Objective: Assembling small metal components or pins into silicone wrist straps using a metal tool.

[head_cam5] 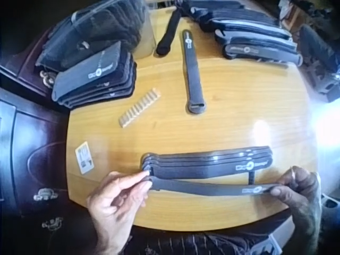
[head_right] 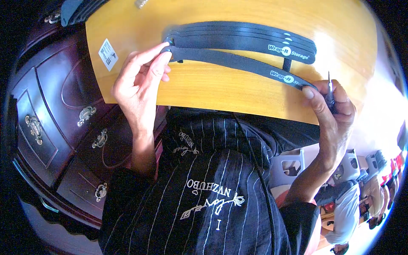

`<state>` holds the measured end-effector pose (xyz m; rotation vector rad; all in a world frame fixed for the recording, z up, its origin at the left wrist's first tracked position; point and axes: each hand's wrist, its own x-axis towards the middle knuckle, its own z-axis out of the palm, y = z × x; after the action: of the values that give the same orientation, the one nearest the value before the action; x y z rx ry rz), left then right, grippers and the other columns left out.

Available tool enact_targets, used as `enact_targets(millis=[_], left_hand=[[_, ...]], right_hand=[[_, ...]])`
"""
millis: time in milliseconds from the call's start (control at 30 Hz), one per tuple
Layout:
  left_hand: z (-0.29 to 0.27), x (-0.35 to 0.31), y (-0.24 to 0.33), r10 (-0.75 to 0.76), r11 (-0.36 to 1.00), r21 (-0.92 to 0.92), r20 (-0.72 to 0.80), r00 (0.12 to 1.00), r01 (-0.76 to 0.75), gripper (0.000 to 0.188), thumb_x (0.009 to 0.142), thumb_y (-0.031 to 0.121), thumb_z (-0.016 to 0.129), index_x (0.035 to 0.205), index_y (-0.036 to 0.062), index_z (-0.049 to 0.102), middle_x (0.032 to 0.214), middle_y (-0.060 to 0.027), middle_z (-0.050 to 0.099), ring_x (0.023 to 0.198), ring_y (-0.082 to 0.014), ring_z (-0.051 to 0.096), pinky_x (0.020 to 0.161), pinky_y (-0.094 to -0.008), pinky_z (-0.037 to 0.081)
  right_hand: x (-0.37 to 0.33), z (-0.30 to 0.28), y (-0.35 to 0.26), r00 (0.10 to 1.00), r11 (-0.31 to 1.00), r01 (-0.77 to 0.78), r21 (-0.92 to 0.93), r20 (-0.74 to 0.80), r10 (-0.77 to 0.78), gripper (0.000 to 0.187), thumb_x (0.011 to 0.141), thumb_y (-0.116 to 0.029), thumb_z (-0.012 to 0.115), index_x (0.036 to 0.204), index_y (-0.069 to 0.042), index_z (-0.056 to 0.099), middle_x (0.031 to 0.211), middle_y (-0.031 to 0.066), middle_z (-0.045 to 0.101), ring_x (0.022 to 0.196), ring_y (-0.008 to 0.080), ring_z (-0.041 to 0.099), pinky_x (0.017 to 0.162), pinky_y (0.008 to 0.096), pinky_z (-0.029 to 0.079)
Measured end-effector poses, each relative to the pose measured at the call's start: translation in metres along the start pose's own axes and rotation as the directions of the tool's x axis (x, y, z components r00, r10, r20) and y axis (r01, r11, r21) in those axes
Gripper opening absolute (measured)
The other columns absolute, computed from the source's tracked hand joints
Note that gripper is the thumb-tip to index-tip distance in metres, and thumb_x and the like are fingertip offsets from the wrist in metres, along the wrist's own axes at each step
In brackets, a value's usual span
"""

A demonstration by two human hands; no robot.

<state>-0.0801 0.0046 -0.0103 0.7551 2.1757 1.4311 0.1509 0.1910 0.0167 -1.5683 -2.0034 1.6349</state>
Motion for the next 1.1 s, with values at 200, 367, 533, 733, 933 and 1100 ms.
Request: enact_targets(millis=[200, 367, 533, 733, 933, 1100], left_hand=[[0.007, 0.0, -0.003, -0.1, 0.993, -0.068, -0.065, 0.993, 0.096, 0.019, 0.079, -0.007, 0.068, 0.098, -0.0035, 0.065, 0.078, -0.0031, 0.062, 0.063, -0.0046, 0.056, 0.055, -0.0166, 0.044], [0.009, 0.002, -0.002, -0.117, 0.993, -0.031, -0.076, 0.99, 0.115, 0.018, 0.079, -0.008, 0.068, 0.096, -0.0039, 0.064, 0.078, -0.0034, 0.064, 0.065, -0.0046, 0.056, 0.057, -0.0167, 0.045], [0.01, 0.004, -0.002, -0.135, 0.988, -0.083, -0.085, 0.987, 0.128, 0.015, 0.079, -0.008, 0.068, 0.093, -0.0038, 0.063, 0.076, -0.0036, 0.064, 0.065, -0.0046, 0.056, 0.059, -0.0167, 0.046], [0.011, 0.005, 0.0, -0.165, 0.985, -0.074, -0.083, 0.983, 0.159, 0.015, 0.079, -0.007, 0.068, 0.092, -0.0034, 0.063, 0.076, -0.0038, 0.064, 0.065, -0.0051, 0.057, 0.06, -0.0174, 0.047], [0.01, 0.005, 0.0, -0.149, 0.988, -0.039, -0.086, 0.985, 0.146, 0.014, 0.079, -0.007, 0.068, 0.091, -0.0022, 0.062, 0.075, -0.0027, 0.063, 0.065, -0.0045, 0.057, 0.06, -0.017, 0.047], [0.01, 0.005, -0.001, -0.134, 0.991, -0.04, -0.074, 0.988, 0.131, 0.014, 0.079, -0.007, 0.068, 0.09, -0.0018, 0.062, 0.075, -0.002, 0.062, 0.065, -0.0038, 0.056, 0.059, -0.0165, 0.046]], right_hand=[[0.007, 0.008, -0.003, 1.0, 0.999, 0.013, 0.033, -0.009, -0.013, 0.016, 0.084, -0.016, 0.069, 0.091, -0.002, 0.065, 0.074, -0.0015, 0.061, 0.07, 0.0052, 0.053, 0.069, 0.0191, 0.04], [0.01, 0.003, 0.001, 1.0, 0.999, 0.015, -0.031, 0.003, -0.015, 0.022, 0.086, -0.02, 0.067, 0.1, -0.003, 0.066, 0.079, 0.0036, 0.064, 0.076, 0.0113, 0.059, 0.076, 0.0268, 0.044], [0.012, 0.004, 0.0, 1.0, 0.997, 0.007, -0.073, -0.027, -0.009, 0.023, 0.087, -0.024, 0.067, 0.098, -0.003, 0.067, 0.077, 0.0035, 0.063, 0.075, 0.0117, 0.058, 0.076, 0.0259, 0.042], [0.013, 0.009, -0.004, 0.999, 0.999, 0.001, -0.04, -0.052, -0.003, 0.022, 0.086, -0.024, 0.067, 0.096, -0.004, 0.067, 0.073, 0.0007, 0.059, 0.071, 0.0093, 0.053, 0.07, 0.0239, 0.038], [0.013, 0.011, -0.003, 0.997, 0.999, 0.013, -0.048, -0.073, -0.017, 0.021, 0.086, -0.024, 0.067, 0.093, -0.005, 0.067, 0.072, 0.0002, 0.057, 0.07, 0.009, 0.051, 0.069, 0.0232, 0.036], [0.014, 0.012, -0.008, 0.997, 0.999, 0.011, -0.047, -0.075, -0.014, 0.019, 0.086, -0.02, 0.067, 0.092, -0.003, 0.066, 0.073, -0.001, 0.058, 0.069, 0.0069, 0.05, 0.067, 0.0208, 0.037]])
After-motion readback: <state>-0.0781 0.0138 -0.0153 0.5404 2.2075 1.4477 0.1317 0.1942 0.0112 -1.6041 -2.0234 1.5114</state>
